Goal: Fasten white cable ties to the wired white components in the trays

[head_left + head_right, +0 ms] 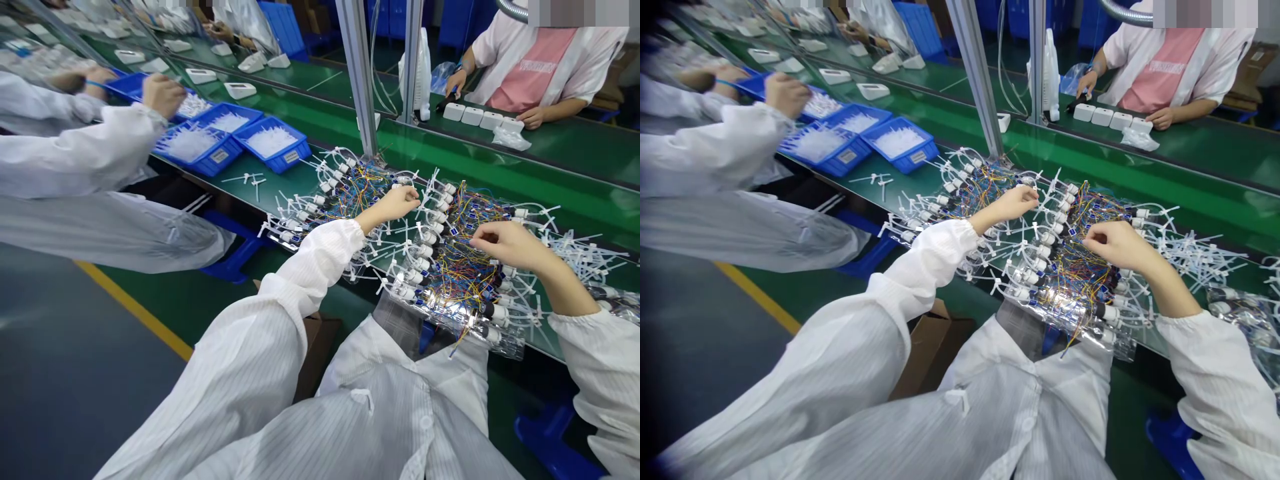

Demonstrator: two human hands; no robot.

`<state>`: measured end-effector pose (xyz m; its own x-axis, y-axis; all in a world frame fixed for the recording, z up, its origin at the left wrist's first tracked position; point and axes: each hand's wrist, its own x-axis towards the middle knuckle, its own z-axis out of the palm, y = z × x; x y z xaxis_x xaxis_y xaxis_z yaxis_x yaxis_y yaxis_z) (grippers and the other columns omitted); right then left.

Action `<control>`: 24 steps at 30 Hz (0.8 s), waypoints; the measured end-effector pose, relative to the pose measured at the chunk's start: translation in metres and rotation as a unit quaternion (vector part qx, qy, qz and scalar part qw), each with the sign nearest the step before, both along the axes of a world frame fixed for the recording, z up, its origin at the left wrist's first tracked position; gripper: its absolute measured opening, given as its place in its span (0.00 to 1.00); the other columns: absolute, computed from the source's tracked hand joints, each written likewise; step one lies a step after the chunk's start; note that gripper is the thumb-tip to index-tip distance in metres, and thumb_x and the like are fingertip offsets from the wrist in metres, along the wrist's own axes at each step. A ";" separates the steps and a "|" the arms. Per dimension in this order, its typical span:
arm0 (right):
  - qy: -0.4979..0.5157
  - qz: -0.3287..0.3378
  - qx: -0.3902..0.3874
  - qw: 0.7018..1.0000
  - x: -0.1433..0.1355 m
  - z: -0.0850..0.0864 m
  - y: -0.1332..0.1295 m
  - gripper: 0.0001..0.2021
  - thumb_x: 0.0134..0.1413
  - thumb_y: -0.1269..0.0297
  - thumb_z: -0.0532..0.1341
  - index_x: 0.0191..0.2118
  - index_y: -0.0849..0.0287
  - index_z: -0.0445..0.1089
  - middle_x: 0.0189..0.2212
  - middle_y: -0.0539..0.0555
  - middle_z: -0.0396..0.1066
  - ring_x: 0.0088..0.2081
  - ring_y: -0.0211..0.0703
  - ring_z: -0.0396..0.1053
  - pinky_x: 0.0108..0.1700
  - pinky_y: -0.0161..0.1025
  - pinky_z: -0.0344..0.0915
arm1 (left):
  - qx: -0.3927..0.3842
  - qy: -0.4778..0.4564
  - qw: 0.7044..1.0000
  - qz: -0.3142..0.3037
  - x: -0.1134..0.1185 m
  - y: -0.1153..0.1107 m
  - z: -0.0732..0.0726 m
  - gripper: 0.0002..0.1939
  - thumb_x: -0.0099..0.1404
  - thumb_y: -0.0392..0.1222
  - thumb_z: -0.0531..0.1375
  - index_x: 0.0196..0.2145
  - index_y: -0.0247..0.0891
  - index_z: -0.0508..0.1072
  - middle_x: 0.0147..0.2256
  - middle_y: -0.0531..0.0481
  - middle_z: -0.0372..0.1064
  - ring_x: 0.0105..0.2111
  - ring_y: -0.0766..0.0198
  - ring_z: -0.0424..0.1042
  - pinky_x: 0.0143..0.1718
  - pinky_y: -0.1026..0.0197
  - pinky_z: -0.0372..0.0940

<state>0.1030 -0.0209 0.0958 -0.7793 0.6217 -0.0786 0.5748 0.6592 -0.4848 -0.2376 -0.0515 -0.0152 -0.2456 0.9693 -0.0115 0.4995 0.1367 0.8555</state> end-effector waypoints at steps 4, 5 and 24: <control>-0.024 0.050 0.026 0.998 -0.003 -0.008 0.000 0.15 0.77 0.65 0.66 0.39 0.67 0.88 0.36 0.53 0.87 0.37 0.35 0.79 0.48 0.32 0.64 | -0.040 -0.061 0.997 -0.018 0.003 0.006 -0.006 0.12 0.78 0.43 0.74 0.53 0.35 0.82 0.39 0.46 0.88 0.39 0.58 0.86 0.52 0.58 0.75; -0.037 0.059 0.037 0.997 -0.003 -0.012 0.002 0.13 0.76 0.66 0.68 0.39 0.65 0.88 0.37 0.56 0.89 0.39 0.40 0.81 0.49 0.35 0.67 | -0.038 -0.067 0.997 -0.015 0.005 0.008 -0.007 0.13 0.78 0.43 0.75 0.53 0.35 0.81 0.38 0.47 0.88 0.37 0.58 0.85 0.50 0.58 0.75; 0.205 -0.132 0.006 0.970 0.105 -0.015 -0.054 0.05 0.67 0.45 0.73 0.43 0.18 0.88 0.52 0.60 0.92 0.59 0.75 0.89 0.67 0.78 0.79 | 0.128 0.128 0.974 -0.138 0.007 0.015 0.004 0.09 0.82 0.36 0.68 0.50 0.32 0.91 0.51 0.36 0.91 0.50 0.51 0.85 0.60 0.52 0.74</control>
